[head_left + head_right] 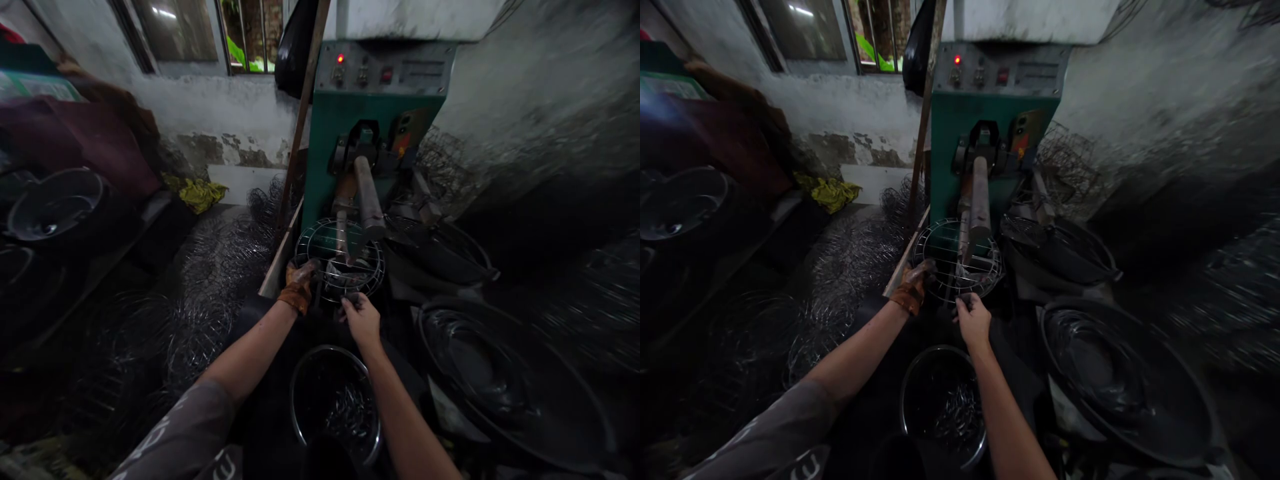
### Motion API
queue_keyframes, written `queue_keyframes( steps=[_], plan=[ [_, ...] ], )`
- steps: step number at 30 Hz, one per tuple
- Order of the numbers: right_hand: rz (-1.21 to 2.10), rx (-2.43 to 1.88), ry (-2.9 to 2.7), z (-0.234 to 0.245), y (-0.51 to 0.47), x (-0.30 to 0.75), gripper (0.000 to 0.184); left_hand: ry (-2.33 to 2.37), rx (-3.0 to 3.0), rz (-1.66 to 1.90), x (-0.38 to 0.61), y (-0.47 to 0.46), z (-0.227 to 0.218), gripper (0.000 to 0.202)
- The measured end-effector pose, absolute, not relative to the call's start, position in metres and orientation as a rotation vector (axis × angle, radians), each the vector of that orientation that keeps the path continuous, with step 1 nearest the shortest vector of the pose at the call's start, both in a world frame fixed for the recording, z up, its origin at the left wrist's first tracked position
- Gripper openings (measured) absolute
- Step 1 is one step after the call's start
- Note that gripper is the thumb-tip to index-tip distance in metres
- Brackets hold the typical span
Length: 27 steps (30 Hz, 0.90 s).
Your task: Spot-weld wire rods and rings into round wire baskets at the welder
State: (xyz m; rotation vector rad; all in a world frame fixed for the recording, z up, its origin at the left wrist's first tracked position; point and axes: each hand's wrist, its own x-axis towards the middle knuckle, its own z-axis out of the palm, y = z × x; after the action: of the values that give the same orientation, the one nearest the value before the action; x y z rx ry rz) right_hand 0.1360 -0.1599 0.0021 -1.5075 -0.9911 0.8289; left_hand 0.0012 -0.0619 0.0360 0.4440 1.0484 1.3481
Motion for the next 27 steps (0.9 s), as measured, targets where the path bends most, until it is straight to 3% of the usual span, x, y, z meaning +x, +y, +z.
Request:
queue_keyframes(
  steps=[7,27],
  plan=[
    [0.895,-1.479,-0.819,0.003,-0.157,0.134,0.055,0.953,0.419,1.340,0.000,-0.068,0.033,0.049],
    [0.877,-1.460,-0.840,0.009,-0.139,0.139,0.056,1.067,0.435,1.267,-0.001,-0.049,0.027,0.036]
  ],
)
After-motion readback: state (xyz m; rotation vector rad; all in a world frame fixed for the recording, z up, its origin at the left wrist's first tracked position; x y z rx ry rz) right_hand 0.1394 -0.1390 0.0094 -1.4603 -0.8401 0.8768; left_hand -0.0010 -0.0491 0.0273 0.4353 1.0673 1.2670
